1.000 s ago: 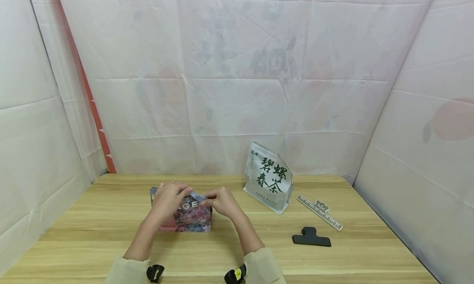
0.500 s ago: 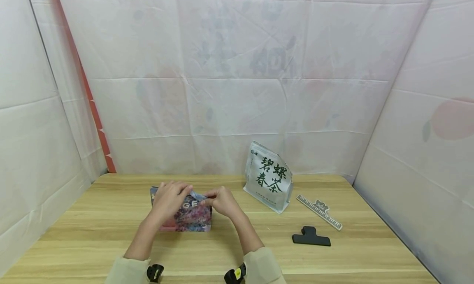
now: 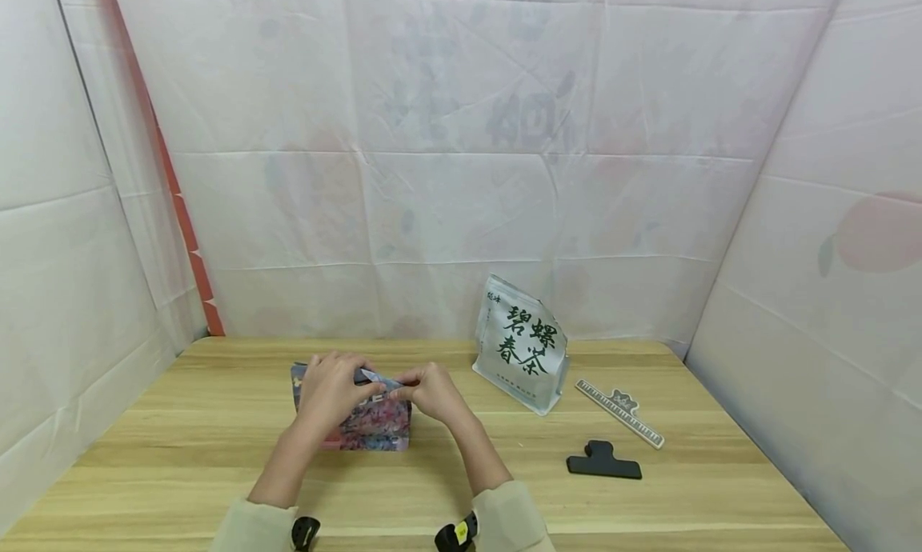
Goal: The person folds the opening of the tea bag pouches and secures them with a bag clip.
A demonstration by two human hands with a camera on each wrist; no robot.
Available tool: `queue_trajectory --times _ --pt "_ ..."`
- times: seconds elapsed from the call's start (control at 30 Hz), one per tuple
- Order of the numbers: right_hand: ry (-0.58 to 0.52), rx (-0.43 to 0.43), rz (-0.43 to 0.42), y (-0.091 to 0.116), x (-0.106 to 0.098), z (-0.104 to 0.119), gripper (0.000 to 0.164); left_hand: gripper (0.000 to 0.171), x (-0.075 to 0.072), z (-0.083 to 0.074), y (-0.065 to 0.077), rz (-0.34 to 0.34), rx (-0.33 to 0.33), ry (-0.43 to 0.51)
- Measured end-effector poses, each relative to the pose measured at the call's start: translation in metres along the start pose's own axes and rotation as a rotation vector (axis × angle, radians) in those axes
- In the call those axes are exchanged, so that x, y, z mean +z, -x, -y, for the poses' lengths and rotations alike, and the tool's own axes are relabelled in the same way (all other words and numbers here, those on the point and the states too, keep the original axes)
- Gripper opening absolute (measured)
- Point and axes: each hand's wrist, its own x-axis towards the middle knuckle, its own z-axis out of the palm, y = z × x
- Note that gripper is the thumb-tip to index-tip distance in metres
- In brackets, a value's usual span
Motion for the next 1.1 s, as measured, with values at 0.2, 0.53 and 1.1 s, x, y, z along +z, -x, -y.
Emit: queue_trajectory --times 0.2,0.53,1.1 --pt "-0.004 0.003 -0.002 0.000 0.000 0.000 0.009 0.030 0.001 -0.002 -0.001 -0.011 -0.012 -0.014" --pt "0.007 -0.019 0.051 0.000 -0.001 0.000 0.010 0.033 0.001 -0.002 -0.001 0.002 -0.009 -0.026" --pt "-0.020 -0.059 0.107 0.001 -0.002 -0.002 0.011 0.017 0.003 0.000 0.000 -0.017 0.035 0.047"
